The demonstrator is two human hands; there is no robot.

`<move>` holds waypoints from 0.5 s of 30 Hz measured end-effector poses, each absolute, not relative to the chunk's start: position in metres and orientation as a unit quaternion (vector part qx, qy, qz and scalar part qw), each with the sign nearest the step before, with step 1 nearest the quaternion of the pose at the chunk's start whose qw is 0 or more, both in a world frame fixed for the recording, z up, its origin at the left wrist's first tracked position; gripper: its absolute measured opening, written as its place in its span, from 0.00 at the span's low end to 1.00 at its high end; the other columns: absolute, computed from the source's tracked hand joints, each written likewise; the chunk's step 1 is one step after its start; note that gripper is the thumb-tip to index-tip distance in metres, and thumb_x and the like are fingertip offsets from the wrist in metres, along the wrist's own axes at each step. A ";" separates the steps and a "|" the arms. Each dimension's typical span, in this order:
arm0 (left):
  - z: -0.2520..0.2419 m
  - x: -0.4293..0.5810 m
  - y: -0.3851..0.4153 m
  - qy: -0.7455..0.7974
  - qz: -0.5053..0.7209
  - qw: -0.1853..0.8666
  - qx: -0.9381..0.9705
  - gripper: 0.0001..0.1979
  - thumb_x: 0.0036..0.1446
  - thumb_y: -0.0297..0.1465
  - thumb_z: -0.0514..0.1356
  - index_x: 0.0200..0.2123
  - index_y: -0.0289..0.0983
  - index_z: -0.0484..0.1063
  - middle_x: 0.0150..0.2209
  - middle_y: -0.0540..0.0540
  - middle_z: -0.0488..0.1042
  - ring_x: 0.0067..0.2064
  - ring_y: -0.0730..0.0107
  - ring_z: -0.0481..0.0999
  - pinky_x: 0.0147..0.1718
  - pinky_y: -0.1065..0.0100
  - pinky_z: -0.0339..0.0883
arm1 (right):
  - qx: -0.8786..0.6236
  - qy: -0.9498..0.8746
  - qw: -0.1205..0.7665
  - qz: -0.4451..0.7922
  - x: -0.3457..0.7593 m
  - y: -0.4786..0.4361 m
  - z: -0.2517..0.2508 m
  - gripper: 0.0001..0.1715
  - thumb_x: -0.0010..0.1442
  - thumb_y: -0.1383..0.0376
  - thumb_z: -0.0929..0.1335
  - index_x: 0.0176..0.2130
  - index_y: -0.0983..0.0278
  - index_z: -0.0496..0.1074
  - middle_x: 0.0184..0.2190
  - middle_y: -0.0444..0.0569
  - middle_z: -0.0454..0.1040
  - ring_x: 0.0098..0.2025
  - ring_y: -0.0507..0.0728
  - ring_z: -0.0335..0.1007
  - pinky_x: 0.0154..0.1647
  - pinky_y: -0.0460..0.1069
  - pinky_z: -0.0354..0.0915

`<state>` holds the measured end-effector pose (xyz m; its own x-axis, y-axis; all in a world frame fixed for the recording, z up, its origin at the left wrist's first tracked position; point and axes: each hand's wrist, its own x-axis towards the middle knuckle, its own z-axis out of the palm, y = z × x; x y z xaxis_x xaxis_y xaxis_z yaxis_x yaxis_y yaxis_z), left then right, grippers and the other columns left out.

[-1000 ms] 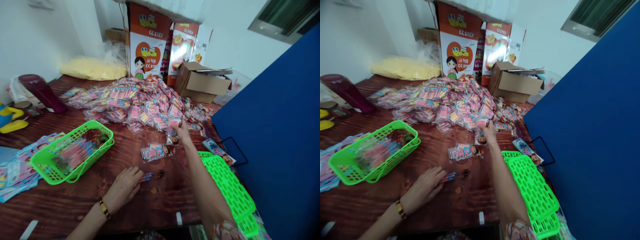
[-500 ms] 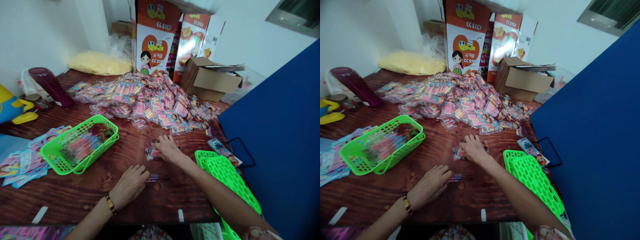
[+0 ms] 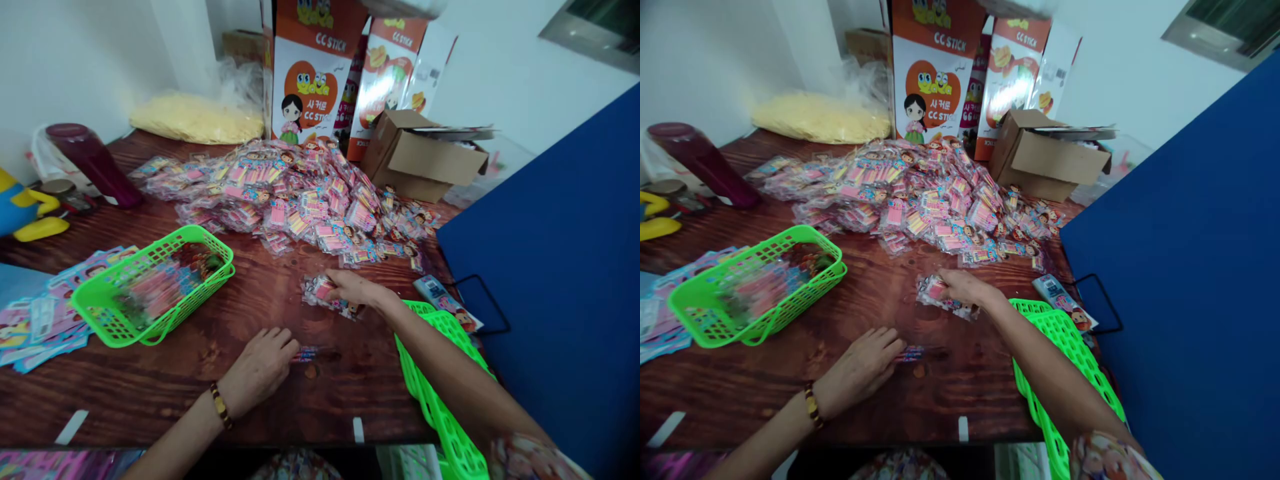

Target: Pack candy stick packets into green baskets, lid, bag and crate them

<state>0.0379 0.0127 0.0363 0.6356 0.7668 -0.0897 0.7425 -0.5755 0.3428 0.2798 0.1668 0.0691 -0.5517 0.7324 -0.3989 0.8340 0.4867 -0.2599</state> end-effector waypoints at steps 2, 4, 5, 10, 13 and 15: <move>0.037 0.038 0.012 0.426 0.034 0.178 0.887 0.10 0.58 0.23 0.53 0.42 0.41 0.63 0.42 0.47 0.68 0.45 0.60 0.67 0.48 0.56 0.62 | 0.460 0.854 0.129 -0.206 0.273 0.177 0.064 0.18 0.54 0.62 0.73 0.43 0.64 0.69 0.42 0.51 0.74 0.43 0.59 0.69 0.40 0.47 0.59; 0.038 0.038 0.012 0.428 0.033 0.176 0.886 0.10 0.58 0.23 0.54 0.42 0.41 0.64 0.43 0.47 0.68 0.45 0.59 0.67 0.49 0.56 0.62 | 0.459 0.861 0.131 -0.177 0.270 0.177 0.060 0.21 0.51 0.61 0.75 0.44 0.65 0.70 0.46 0.56 0.72 0.48 0.64 0.67 0.46 0.51 0.59; 0.038 0.038 0.011 0.428 0.031 0.176 0.886 0.10 0.58 0.23 0.54 0.43 0.41 0.64 0.43 0.46 0.68 0.46 0.59 0.67 0.49 0.56 0.62 | 0.456 0.867 0.131 -0.154 0.270 0.175 0.059 0.22 0.51 0.60 0.75 0.44 0.65 0.70 0.48 0.58 0.70 0.51 0.66 0.65 0.49 0.53 0.58; 0.040 0.042 0.012 0.427 0.041 0.178 0.886 0.12 0.58 0.23 0.54 0.45 0.40 0.65 0.43 0.45 0.69 0.46 0.59 0.67 0.50 0.54 0.64 | 0.448 0.879 0.113 -0.116 0.266 0.148 0.068 0.19 0.58 0.59 0.69 0.48 0.64 0.66 0.44 0.55 0.73 0.48 0.64 0.69 0.51 0.57 0.57; 0.040 0.046 0.011 0.433 0.092 0.155 0.883 0.10 0.57 0.23 0.54 0.43 0.38 0.67 0.49 0.41 0.68 0.54 0.55 0.64 0.54 0.51 0.63 | 0.488 0.853 0.079 -0.169 0.242 0.124 0.073 0.19 0.60 0.58 0.67 0.49 0.61 0.62 0.42 0.52 0.75 0.44 0.62 0.73 0.43 0.52 0.60; 0.039 0.048 0.010 0.448 0.146 0.116 0.874 0.09 0.57 0.22 0.54 0.40 0.37 0.68 0.59 0.38 0.60 0.63 0.50 0.54 0.59 0.46 0.58 | 0.506 0.840 0.068 -0.183 0.223 0.108 0.073 0.19 0.60 0.59 0.67 0.49 0.61 0.61 0.45 0.53 0.75 0.45 0.62 0.73 0.40 0.51 0.60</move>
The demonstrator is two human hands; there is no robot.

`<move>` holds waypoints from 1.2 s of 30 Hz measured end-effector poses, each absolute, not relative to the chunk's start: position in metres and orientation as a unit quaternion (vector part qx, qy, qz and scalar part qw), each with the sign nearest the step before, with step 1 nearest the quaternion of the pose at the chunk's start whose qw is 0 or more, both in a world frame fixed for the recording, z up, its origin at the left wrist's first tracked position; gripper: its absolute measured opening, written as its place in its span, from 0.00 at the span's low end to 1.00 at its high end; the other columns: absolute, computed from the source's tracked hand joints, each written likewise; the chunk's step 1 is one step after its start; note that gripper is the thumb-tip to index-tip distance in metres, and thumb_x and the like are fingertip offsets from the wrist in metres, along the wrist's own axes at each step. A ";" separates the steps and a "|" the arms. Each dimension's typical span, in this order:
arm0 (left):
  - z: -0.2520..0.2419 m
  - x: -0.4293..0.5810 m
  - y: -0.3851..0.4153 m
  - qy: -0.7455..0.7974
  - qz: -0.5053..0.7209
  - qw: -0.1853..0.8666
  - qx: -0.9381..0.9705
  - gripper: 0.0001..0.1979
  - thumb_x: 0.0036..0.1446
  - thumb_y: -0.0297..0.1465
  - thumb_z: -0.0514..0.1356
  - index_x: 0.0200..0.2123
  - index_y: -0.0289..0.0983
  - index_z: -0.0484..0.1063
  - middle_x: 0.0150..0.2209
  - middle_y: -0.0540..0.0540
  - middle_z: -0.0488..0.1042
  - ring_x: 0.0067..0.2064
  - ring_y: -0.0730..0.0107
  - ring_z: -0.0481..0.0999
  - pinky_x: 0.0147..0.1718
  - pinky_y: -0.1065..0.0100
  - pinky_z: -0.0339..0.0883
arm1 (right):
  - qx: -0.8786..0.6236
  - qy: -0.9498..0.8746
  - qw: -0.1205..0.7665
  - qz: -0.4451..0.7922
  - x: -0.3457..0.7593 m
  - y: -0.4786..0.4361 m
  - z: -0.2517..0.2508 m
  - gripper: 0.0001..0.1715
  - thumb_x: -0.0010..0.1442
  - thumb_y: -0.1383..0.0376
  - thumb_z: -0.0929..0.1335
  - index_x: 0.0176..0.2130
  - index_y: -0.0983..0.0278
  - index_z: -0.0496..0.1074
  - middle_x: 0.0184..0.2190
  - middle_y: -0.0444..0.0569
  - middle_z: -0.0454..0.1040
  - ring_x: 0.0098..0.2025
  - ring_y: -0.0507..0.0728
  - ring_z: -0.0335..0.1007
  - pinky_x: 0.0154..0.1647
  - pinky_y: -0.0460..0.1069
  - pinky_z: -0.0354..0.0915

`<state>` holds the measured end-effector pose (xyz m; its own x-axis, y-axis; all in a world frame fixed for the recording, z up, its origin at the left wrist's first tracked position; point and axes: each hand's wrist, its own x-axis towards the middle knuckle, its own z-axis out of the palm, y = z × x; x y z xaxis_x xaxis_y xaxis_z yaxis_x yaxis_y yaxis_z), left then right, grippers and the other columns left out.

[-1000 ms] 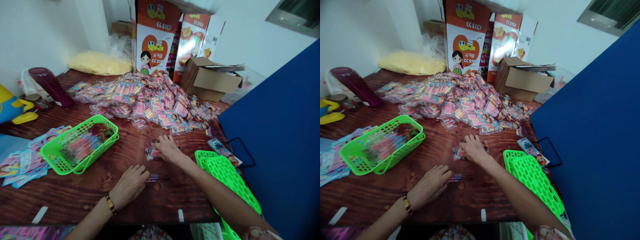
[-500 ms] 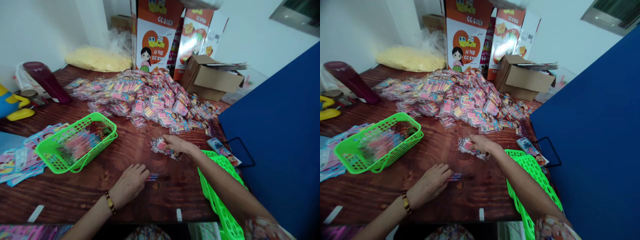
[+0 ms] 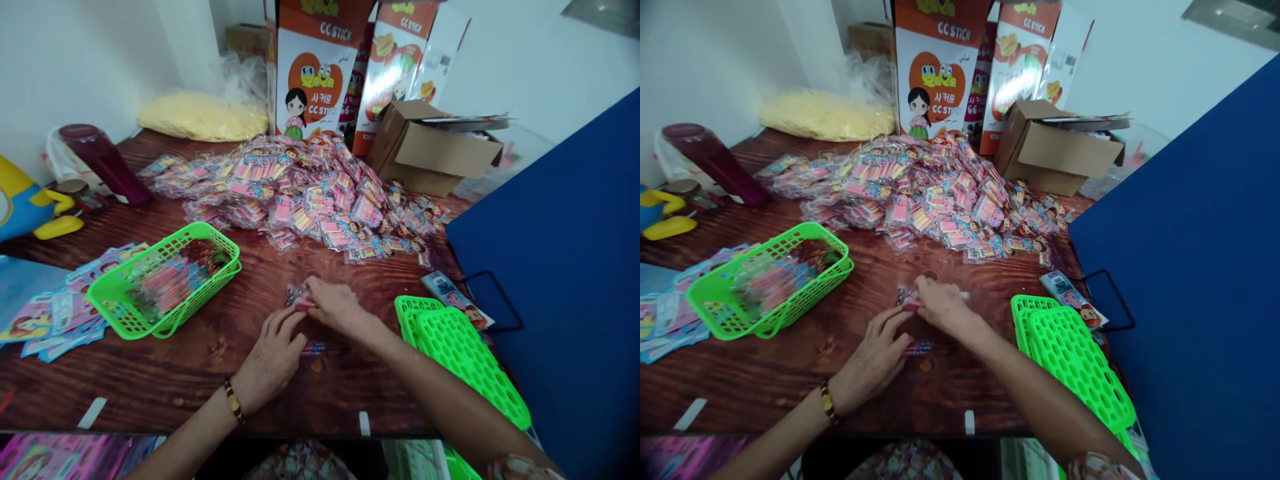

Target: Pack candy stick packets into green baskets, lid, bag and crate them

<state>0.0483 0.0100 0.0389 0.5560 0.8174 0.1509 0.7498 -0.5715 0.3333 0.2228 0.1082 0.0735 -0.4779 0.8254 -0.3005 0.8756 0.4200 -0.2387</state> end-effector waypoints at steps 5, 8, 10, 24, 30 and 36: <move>0.034 0.050 0.008 0.458 0.178 0.062 0.869 0.08 0.58 0.22 0.51 0.39 0.34 0.68 0.66 0.33 0.49 0.69 0.47 0.43 0.63 0.43 0.51 | 0.442 0.858 0.028 -0.260 0.217 0.086 0.081 0.17 0.58 0.64 0.66 0.48 0.61 0.62 0.47 0.53 0.73 0.48 0.61 0.72 0.42 0.50 0.61; 0.032 0.049 0.008 0.462 0.172 0.074 0.867 0.09 0.57 0.22 0.51 0.42 0.34 0.66 0.64 0.32 0.55 0.66 0.51 0.52 0.63 0.44 0.50 | 0.411 0.855 0.027 -0.316 0.235 0.078 0.093 0.15 0.60 0.64 0.65 0.48 0.61 0.65 0.47 0.52 0.74 0.47 0.60 0.72 0.42 0.49 0.62; 0.034 0.049 0.009 0.467 0.172 0.080 0.864 0.17 0.55 0.21 0.51 0.49 0.35 0.63 0.61 0.33 0.61 0.62 0.54 0.60 0.61 0.44 0.52 | 0.402 0.851 0.023 -0.338 0.244 0.070 0.097 0.17 0.60 0.65 0.65 0.49 0.61 0.66 0.47 0.51 0.75 0.47 0.60 0.72 0.43 0.49 0.62; 0.024 0.050 0.039 0.428 -0.037 0.149 0.891 0.36 0.50 0.25 0.57 0.63 0.39 0.54 0.61 0.37 0.64 0.59 0.49 0.66 0.58 0.50 0.60 | 0.587 0.801 -0.054 -0.106 0.312 0.252 0.061 0.46 0.58 0.52 0.69 0.68 0.61 0.51 0.68 0.57 0.52 0.69 0.68 0.43 0.65 0.64 0.44; 0.014 0.045 0.037 0.425 -0.019 0.146 0.893 0.38 0.50 0.25 0.58 0.64 0.42 0.51 0.61 0.39 0.63 0.60 0.51 0.64 0.59 0.51 0.60 | 0.600 0.799 -0.021 -0.035 0.288 0.240 0.033 0.38 0.64 0.47 0.61 0.67 0.58 0.53 0.69 0.56 0.50 0.68 0.68 0.45 0.64 0.64 0.44; 0.036 0.048 0.032 0.433 -0.036 0.169 0.885 0.34 0.51 0.24 0.57 0.62 0.41 0.54 0.57 0.40 0.65 0.57 0.52 0.66 0.56 0.51 0.62 | 0.601 0.799 0.003 -0.006 0.267 0.136 0.027 0.40 0.61 0.43 0.62 0.65 0.59 0.57 0.65 0.61 0.58 0.60 0.72 0.57 0.57 0.66 0.53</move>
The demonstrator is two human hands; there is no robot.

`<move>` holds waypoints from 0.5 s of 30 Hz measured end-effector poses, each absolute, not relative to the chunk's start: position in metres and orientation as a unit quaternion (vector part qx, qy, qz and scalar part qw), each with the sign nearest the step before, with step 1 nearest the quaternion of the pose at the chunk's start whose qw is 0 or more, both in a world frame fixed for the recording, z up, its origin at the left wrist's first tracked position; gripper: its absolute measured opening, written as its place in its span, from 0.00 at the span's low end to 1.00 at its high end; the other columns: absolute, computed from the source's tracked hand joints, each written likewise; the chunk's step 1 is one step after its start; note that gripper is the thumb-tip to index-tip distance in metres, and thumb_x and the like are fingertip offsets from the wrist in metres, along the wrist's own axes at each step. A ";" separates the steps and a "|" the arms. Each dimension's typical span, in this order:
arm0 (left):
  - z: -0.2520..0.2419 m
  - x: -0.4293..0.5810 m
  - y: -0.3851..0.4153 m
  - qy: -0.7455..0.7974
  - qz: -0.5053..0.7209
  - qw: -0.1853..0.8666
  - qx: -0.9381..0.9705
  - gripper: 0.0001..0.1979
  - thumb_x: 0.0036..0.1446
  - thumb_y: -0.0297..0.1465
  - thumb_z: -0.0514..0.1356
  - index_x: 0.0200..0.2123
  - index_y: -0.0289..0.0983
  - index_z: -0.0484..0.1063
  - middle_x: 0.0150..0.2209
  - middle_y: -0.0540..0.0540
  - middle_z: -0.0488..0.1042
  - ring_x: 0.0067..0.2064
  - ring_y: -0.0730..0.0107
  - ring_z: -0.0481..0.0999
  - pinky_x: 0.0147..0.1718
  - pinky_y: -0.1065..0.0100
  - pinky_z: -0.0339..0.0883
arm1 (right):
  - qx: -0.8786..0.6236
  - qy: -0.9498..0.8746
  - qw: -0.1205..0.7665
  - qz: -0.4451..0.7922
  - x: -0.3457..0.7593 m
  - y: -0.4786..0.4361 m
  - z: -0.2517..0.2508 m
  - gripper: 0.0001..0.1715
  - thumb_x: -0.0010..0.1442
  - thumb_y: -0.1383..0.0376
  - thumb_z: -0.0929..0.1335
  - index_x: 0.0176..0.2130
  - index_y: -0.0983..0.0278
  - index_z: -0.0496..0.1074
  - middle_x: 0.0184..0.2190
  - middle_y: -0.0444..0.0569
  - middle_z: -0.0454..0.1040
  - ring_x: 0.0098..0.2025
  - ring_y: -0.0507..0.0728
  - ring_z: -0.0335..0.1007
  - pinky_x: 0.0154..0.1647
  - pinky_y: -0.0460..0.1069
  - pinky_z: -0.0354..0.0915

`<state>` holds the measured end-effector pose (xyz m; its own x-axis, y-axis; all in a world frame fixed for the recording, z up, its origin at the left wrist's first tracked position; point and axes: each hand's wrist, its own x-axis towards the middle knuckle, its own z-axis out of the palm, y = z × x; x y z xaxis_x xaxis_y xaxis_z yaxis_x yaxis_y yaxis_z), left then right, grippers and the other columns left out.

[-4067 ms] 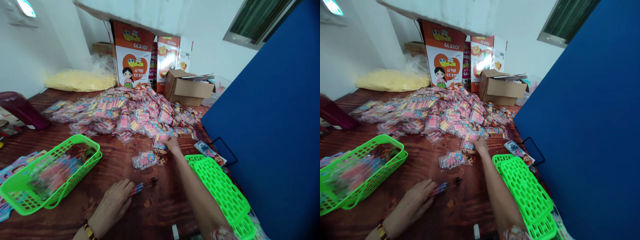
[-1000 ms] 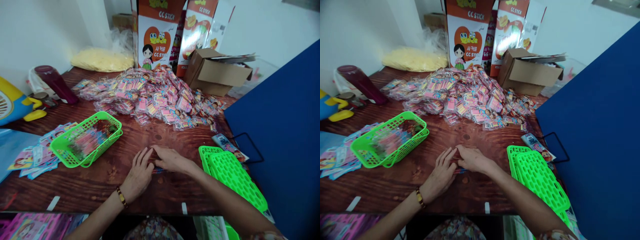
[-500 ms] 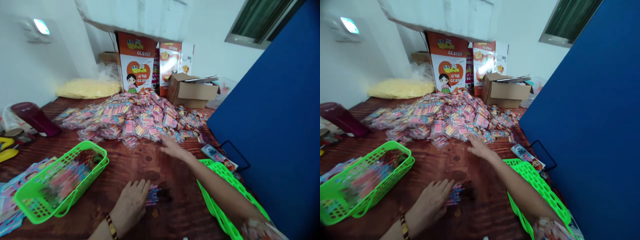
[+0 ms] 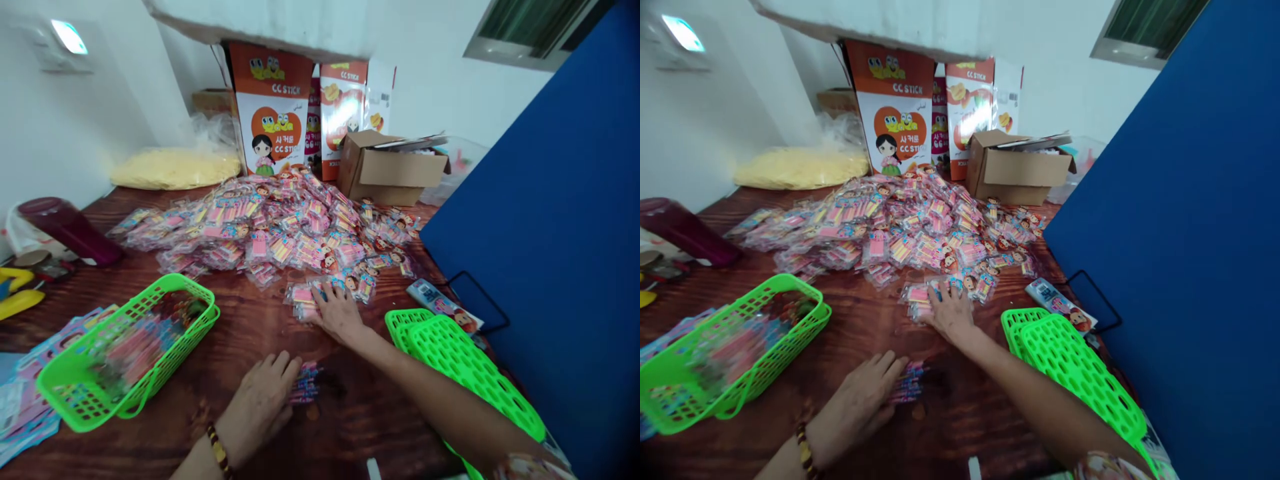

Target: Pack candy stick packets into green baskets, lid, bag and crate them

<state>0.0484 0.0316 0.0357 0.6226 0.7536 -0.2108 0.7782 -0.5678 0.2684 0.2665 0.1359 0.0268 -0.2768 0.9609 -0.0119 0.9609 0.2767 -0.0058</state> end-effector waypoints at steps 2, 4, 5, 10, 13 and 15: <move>0.040 0.046 0.024 0.433 -0.038 0.181 0.882 0.34 0.51 0.24 0.57 0.61 0.41 0.54 0.57 0.41 0.65 0.56 0.53 0.66 0.56 0.52 0.62 | 0.592 0.805 0.022 -0.036 0.270 0.115 0.036 0.39 0.62 0.43 0.61 0.64 0.59 0.59 0.63 0.60 0.60 0.59 0.71 0.58 0.56 0.66 0.54; 0.043 0.043 0.016 0.432 -0.036 0.191 0.880 0.32 0.51 0.24 0.57 0.60 0.42 0.56 0.56 0.42 0.65 0.55 0.55 0.66 0.56 0.53 0.61 | 0.591 0.805 0.029 -0.051 0.275 0.109 0.048 0.33 0.63 0.45 0.61 0.61 0.58 0.64 0.61 0.58 0.64 0.56 0.70 0.60 0.54 0.64 0.56; 0.044 0.042 0.011 0.433 -0.037 0.195 0.879 0.31 0.51 0.24 0.57 0.59 0.42 0.57 0.55 0.43 0.65 0.54 0.55 0.66 0.56 0.54 0.62 | 0.590 0.806 0.026 -0.051 0.277 0.111 0.054 0.30 0.64 0.46 0.62 0.59 0.58 0.66 0.58 0.56 0.66 0.55 0.68 0.61 0.54 0.63 0.56; 0.053 0.043 0.002 0.447 -0.052 0.190 0.873 0.29 0.51 0.23 0.56 0.57 0.43 0.59 0.52 0.44 0.65 0.52 0.56 0.65 0.54 0.55 0.63 | 0.514 0.855 0.030 -0.068 0.265 0.137 0.062 0.26 0.60 0.50 0.68 0.53 0.60 0.71 0.50 0.54 0.70 0.52 0.63 0.62 0.51 0.55 0.58; 0.054 0.044 0.001 0.444 -0.053 0.193 0.873 0.28 0.52 0.23 0.56 0.57 0.42 0.59 0.52 0.44 0.66 0.52 0.56 0.66 0.53 0.55 0.63 | 0.485 0.873 0.036 -0.049 0.249 0.136 0.053 0.20 0.59 0.53 0.70 0.47 0.63 0.73 0.48 0.55 0.71 0.50 0.63 0.63 0.51 0.55 0.56; 0.051 0.044 0.000 0.446 -0.049 0.191 0.873 0.29 0.52 0.24 0.57 0.58 0.42 0.58 0.53 0.43 0.66 0.53 0.56 0.65 0.54 0.55 0.62 | 0.468 0.883 0.015 -0.032 0.246 0.127 0.049 0.15 0.62 0.57 0.68 0.45 0.63 0.72 0.46 0.55 0.72 0.49 0.62 0.63 0.50 0.55 0.55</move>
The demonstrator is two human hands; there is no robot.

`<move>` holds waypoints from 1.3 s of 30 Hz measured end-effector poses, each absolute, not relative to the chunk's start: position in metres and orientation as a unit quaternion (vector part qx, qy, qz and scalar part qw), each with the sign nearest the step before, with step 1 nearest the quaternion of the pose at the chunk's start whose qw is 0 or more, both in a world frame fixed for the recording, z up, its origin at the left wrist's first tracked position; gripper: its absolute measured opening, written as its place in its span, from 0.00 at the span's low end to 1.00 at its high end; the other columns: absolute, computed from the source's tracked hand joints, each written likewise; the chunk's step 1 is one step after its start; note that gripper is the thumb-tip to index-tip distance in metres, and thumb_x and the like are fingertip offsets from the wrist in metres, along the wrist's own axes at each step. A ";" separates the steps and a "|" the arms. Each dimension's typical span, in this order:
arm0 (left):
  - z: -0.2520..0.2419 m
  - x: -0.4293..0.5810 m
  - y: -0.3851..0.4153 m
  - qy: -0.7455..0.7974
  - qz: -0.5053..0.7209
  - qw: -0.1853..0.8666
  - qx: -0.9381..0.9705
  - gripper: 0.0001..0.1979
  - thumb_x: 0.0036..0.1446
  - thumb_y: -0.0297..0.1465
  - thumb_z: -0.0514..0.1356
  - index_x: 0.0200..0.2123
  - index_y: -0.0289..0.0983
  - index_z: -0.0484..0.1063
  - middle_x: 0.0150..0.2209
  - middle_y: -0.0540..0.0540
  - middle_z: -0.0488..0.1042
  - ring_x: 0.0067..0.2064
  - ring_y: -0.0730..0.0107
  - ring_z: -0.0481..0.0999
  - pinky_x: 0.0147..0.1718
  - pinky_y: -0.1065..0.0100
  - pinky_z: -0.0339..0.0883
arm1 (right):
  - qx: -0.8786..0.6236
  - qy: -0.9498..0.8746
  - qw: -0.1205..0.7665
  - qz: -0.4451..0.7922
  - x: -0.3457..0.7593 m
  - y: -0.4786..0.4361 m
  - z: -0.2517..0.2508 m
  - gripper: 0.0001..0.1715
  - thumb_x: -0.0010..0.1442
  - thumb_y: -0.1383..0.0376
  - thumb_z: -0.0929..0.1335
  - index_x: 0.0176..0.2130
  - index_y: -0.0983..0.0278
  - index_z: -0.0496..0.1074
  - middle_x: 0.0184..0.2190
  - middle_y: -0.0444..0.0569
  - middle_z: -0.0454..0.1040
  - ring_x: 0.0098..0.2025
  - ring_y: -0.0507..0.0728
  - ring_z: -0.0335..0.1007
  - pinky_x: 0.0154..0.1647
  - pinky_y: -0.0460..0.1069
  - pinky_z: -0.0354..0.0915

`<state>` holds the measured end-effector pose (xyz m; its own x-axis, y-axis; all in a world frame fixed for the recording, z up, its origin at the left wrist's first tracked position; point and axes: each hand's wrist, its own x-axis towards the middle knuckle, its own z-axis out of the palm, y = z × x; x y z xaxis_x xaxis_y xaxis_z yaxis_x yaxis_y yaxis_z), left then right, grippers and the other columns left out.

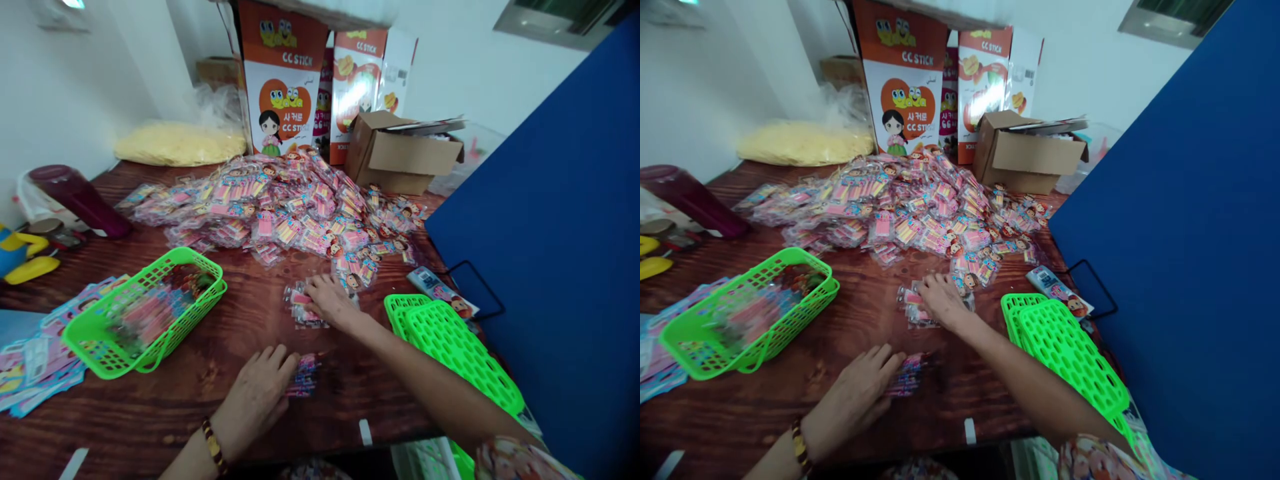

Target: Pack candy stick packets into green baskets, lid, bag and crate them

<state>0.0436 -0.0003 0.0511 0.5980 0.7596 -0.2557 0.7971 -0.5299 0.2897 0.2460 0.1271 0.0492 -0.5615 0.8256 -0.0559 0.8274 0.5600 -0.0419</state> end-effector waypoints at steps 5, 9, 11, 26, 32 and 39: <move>0.043 0.040 -0.003 0.450 -0.039 0.191 0.872 0.31 0.52 0.23 0.57 0.60 0.43 0.57 0.55 0.43 0.64 0.55 0.56 0.64 0.55 0.55 0.60 | 0.514 0.848 -0.023 -0.122 0.281 0.134 0.062 0.10 0.64 0.59 0.66 0.42 0.62 0.72 0.37 0.48 0.76 0.40 0.57 0.69 0.43 0.50 0.55; 0.044 0.041 -0.002 0.454 -0.042 0.204 0.866 0.31 0.52 0.23 0.56 0.60 0.42 0.58 0.55 0.43 0.65 0.55 0.56 0.64 0.56 0.54 0.59 | 0.548 0.815 0.026 -0.188 0.315 0.174 0.068 0.22 0.59 0.58 0.70 0.52 0.60 0.69 0.40 0.47 0.77 0.41 0.57 0.71 0.39 0.47 0.57; 0.041 0.041 -0.003 0.457 -0.042 0.213 0.863 0.32 0.52 0.23 0.56 0.61 0.42 0.57 0.56 0.43 0.65 0.56 0.56 0.64 0.58 0.54 0.57 | 0.530 0.821 0.079 -0.197 0.319 0.187 0.065 0.26 0.55 0.57 0.73 0.52 0.59 0.71 0.41 0.48 0.76 0.43 0.60 0.71 0.39 0.48 0.58; 0.024 0.035 -0.007 0.462 -0.026 0.229 0.856 0.36 0.51 0.22 0.56 0.63 0.45 0.55 0.62 0.45 0.62 0.62 0.57 0.60 0.63 0.53 0.50 | 0.576 0.802 -0.044 -0.153 0.325 0.194 0.052 0.12 0.58 0.61 0.69 0.41 0.62 0.66 0.31 0.42 0.71 0.33 0.54 0.66 0.37 0.47 0.57; 0.029 0.038 -0.003 0.470 -0.051 0.236 0.849 0.37 0.49 0.23 0.57 0.63 0.46 0.56 0.61 0.45 0.63 0.61 0.55 0.61 0.62 0.53 0.54 | 0.631 0.760 -0.058 -0.143 0.294 0.279 0.053 0.19 0.57 0.60 0.69 0.47 0.63 0.66 0.41 0.48 0.73 0.39 0.55 0.68 0.37 0.46 0.59; 0.047 0.044 0.000 0.483 -0.057 0.239 0.840 0.35 0.48 0.24 0.59 0.61 0.43 0.59 0.58 0.43 0.66 0.57 0.55 0.65 0.60 0.54 0.57 | 0.647 0.759 -0.046 -0.062 0.280 0.266 0.043 0.19 0.56 0.61 0.70 0.48 0.62 0.69 0.54 0.59 0.66 0.57 0.65 0.59 0.54 0.57 0.54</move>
